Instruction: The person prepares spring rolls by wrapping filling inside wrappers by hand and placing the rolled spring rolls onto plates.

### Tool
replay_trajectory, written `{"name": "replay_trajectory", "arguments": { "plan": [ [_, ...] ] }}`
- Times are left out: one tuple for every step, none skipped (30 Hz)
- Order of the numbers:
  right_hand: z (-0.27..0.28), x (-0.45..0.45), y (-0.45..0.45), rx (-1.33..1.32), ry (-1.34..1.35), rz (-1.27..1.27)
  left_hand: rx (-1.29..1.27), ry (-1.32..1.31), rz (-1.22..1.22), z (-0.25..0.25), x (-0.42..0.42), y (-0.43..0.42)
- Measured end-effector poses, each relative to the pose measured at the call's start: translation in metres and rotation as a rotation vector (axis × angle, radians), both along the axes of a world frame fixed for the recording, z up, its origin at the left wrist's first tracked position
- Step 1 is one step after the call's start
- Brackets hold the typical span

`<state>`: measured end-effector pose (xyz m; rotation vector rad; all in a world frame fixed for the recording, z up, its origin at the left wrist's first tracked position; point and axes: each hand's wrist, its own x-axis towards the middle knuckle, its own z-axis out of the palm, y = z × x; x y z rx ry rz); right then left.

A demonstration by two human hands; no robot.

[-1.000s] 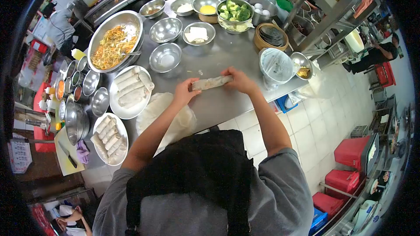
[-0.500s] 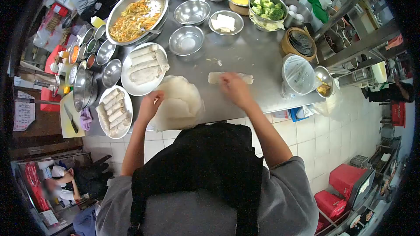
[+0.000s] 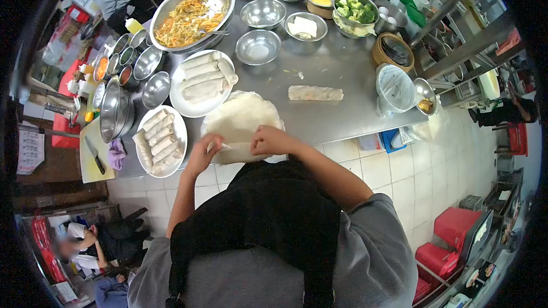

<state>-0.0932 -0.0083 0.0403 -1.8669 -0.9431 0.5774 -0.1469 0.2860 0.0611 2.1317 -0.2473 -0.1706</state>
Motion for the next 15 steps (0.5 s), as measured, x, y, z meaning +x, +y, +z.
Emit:
{"name": "replay_trajectory", "arguments": {
  "plan": [
    [-0.009,0.003,-0.006,0.017,0.049,-0.162,0.021,0.040,-0.028,0.003,-0.008,0.003],
    [-0.025,0.009,-0.012,0.036,0.099,-0.326,0.043,0.081,-0.059,0.006,-0.017,0.006],
    [-0.029,0.015,-0.013,0.056,0.147,-0.492,0.067,0.121,-0.092,0.006,-0.023,0.008],
    [-0.034,0.020,-0.013,0.027,0.048,-0.623,0.070,0.083,-0.138,0.005,-0.028,0.010],
    [-0.035,0.025,-0.013,-0.002,-0.052,-0.754,0.074,0.046,-0.185,0.008,-0.032,0.009],
    [-0.036,0.028,-0.013,-0.035,-0.152,-0.884,0.075,0.009,-0.232,0.010,-0.033,0.007],
    [-0.037,0.030,-0.013,-0.064,-0.127,-0.890,0.126,0.059,-0.216,0.012,-0.033,0.005],
    [-0.038,0.031,-0.009,-0.093,-0.099,-0.892,0.104,0.034,-0.190,0.019,-0.032,0.000],
    [-0.039,0.033,-0.006,-0.121,-0.073,-0.891,0.082,0.008,-0.160,0.025,-0.029,-0.004],
    [-0.040,0.032,-0.003,-0.106,-0.119,-0.920,0.061,-0.020,-0.128,0.028,-0.023,-0.009],
    [-0.034,0.028,0.001,-0.091,-0.164,-0.947,-0.038,0.001,-0.079,0.026,-0.016,-0.016],
    [-0.026,0.022,0.005,-0.077,-0.208,-0.973,-0.138,0.024,-0.030,0.022,-0.007,-0.025],
    [-0.018,0.018,0.009,-0.127,-0.277,-0.974,-0.239,0.047,0.018,0.018,0.001,-0.034],
    [-0.008,0.014,0.012,-0.179,-0.347,-0.973,-0.341,0.145,0.038,0.010,0.009,-0.044],
    [-0.003,0.011,0.015,-0.230,-0.418,-0.969,-0.443,0.243,0.059,0.001,0.018,-0.054]
  ]
}}
